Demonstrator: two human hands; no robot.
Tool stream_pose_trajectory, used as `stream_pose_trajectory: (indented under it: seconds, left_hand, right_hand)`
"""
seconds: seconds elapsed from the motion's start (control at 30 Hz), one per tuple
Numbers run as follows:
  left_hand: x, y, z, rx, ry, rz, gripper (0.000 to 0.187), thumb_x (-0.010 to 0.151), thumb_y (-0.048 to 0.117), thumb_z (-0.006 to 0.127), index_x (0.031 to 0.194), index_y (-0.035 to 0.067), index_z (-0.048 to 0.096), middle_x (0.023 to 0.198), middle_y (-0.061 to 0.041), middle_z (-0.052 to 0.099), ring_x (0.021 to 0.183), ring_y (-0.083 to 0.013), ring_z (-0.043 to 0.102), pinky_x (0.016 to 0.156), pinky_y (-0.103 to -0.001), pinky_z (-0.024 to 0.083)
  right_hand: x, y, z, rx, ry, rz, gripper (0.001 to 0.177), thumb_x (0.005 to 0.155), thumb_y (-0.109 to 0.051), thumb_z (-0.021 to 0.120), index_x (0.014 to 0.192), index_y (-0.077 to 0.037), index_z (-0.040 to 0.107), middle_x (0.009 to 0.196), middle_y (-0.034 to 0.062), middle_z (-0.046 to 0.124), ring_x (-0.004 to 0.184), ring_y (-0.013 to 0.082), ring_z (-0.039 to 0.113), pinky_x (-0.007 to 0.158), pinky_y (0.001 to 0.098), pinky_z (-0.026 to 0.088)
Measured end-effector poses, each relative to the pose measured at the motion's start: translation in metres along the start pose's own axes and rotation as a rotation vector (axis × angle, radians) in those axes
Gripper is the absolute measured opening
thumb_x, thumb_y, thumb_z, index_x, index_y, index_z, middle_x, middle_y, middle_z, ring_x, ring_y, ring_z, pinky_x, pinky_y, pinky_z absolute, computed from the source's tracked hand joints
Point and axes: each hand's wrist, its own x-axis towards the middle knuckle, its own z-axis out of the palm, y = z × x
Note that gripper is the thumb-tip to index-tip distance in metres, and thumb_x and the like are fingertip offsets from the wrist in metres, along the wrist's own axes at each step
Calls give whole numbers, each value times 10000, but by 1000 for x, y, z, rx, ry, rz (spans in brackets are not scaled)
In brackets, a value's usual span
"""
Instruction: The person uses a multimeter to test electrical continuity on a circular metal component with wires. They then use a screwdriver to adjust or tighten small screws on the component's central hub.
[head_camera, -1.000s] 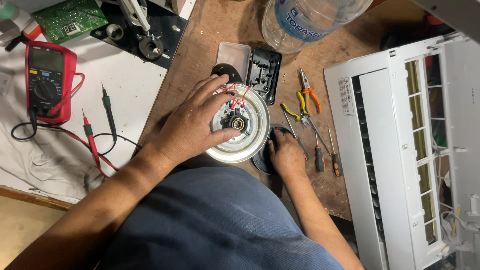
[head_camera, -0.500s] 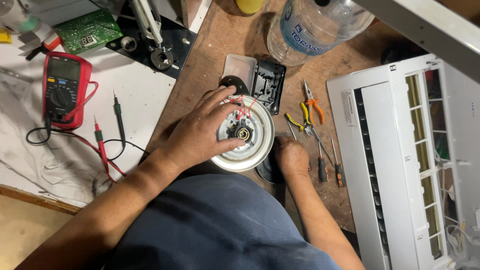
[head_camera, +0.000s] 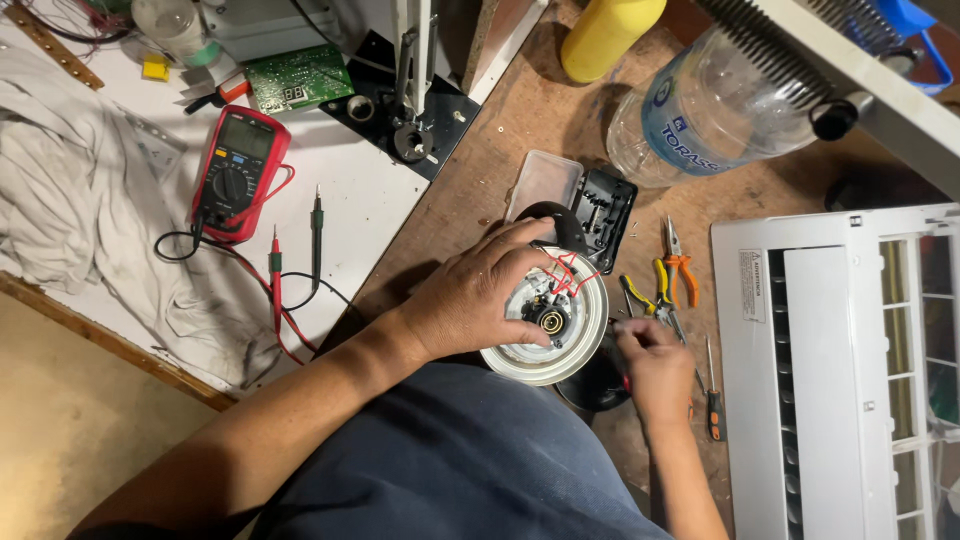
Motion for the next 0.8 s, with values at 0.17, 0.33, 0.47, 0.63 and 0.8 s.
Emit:
stream_pose_trajectory:
  seconds: [0.17, 0.33, 0.47, 0.63, 0.8]
  left_hand:
    - [-2, -5, 4, 3, -3, 15, 926, 795, 595, 1043, 1539, 203, 655, 1797, -147, 538, 1706, -422, 513, 1379, -600, 474]
    - [-8, -11, 8, 154, 37, 94, 942, 834, 697, 978, 1594, 249, 647, 1830, -128, 507, 1743, -432, 449, 1427, -649, 365]
    - [-12, -11, 7, 299, 125, 211, 535, 964, 568, 934, 1408, 309, 787, 1780, -74, 586, 1707, -392, 507, 1398, -727, 325]
    - [-14, -1, 3, 275, 188, 285, 185, 1038, 404, 928, 1183, 295, 887, 1673, -35, 711, 1635, -342, 617, 1404, -722, 300]
    - [-11, -6, 3, 289, 205, 302, 149, 1039, 386, 922, 1151, 291, 894, 1618, -12, 757, 1585, -309, 667, 1416, -725, 261]
  right_hand:
    - [-83, -112, -37, 382, -2, -357, 114, 995, -80, 931, 1104, -60, 903, 1065, 132, 777, 1069, 228, 733, 968, 381, 576]
    - [-96, -151, -9, 403, -44, -625, 141, 988, -96, 931, 1118, -61, 890, 1553, 266, 727, 1454, 429, 702, 1248, 563, 503]
    - [-101, -166, 0, 408, -73, -604, 117, 1021, -99, 903, 1115, -33, 883, 1622, 289, 692, 1561, 495, 653, 1309, 618, 468]
    - [-97, -169, 5, 399, -110, -600, 131, 1006, -136, 937, 1126, -88, 917, 1614, 267, 721, 1534, 480, 678, 1307, 623, 474]
    - [-93, -175, 2, 418, -166, -584, 136, 995, -171, 937, 1083, -70, 916, 1635, 268, 735, 1569, 503, 660, 1314, 640, 456]
